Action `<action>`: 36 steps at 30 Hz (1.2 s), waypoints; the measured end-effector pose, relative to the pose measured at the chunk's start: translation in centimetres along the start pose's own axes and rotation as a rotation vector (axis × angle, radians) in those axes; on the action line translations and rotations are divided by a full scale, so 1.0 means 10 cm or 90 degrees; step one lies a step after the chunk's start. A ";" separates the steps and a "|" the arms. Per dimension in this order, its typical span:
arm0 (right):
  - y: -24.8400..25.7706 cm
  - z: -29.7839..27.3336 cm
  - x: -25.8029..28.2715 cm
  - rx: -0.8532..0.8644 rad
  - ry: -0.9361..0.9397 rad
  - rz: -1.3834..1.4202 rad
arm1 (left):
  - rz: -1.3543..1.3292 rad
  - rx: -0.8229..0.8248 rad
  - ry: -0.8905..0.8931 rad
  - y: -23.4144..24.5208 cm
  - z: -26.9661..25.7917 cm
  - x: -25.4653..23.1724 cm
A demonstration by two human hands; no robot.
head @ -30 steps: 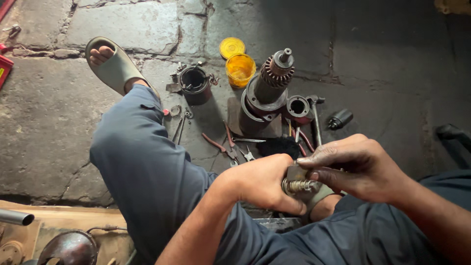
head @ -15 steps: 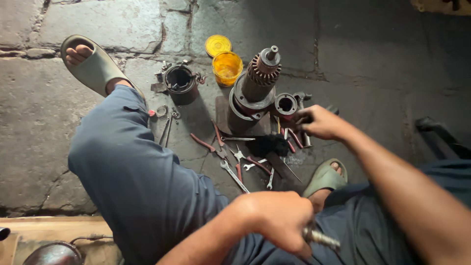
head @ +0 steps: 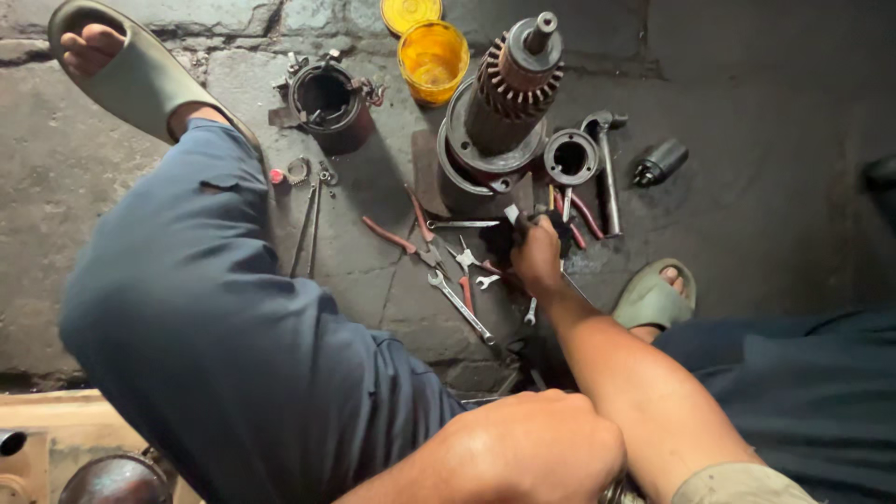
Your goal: The person disassembles and wipes various internal components of a starter motor, including the solenoid plunger, springs, and gears, using their hands and occasionally a small screwdriver or rag.
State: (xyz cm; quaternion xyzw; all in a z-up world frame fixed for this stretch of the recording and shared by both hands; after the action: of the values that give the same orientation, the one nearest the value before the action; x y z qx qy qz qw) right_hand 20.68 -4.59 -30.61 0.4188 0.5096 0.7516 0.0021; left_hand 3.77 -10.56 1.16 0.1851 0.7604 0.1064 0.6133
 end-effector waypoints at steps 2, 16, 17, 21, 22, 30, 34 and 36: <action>0.02 -0.01 -0.01 0.025 0.023 -0.017 | -0.014 -0.118 -0.074 0.10 -0.10 -0.06; -0.45 -0.29 -0.73 -0.028 -0.628 0.411 | -0.007 -0.054 -0.035 0.08 0.02 0.03; -0.48 -0.30 -0.79 -0.038 -0.665 0.438 | -0.015 -0.024 -0.003 0.07 0.02 0.03; -0.65 -0.29 -0.97 -0.023 -0.622 0.419 | -0.179 -0.264 -0.074 0.34 -0.17 -0.06; -0.69 -0.28 -1.00 -0.037 -0.633 0.418 | -0.115 -0.177 -0.042 0.25 -0.12 -0.03; -0.15 -0.15 -0.95 -0.168 -0.784 0.241 | -0.102 -0.312 -0.113 0.30 -0.23 -0.08; 0.02 0.12 -0.81 -0.182 -0.707 0.254 | -0.041 -0.271 -0.080 0.37 -0.05 -0.06; 0.17 0.53 -0.61 -0.116 -0.548 0.247 | -0.064 -0.410 -0.065 0.52 -0.08 -0.13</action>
State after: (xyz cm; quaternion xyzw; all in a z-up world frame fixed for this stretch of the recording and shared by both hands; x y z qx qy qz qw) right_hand 28.72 -4.01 -32.45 0.7772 0.3072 0.5382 0.1089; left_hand 3.99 -6.28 4.55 -0.0511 0.6641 0.3020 0.6821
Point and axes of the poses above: each hand's wrist, its own z-axis towards the middle knuckle, its own y-axis out of the back of the hand, x = y × z, the point moved 6 cm from there along z, towards the middle knuckle, and after that the axes turned 10 degrees about -x, right-handed, at the moved point
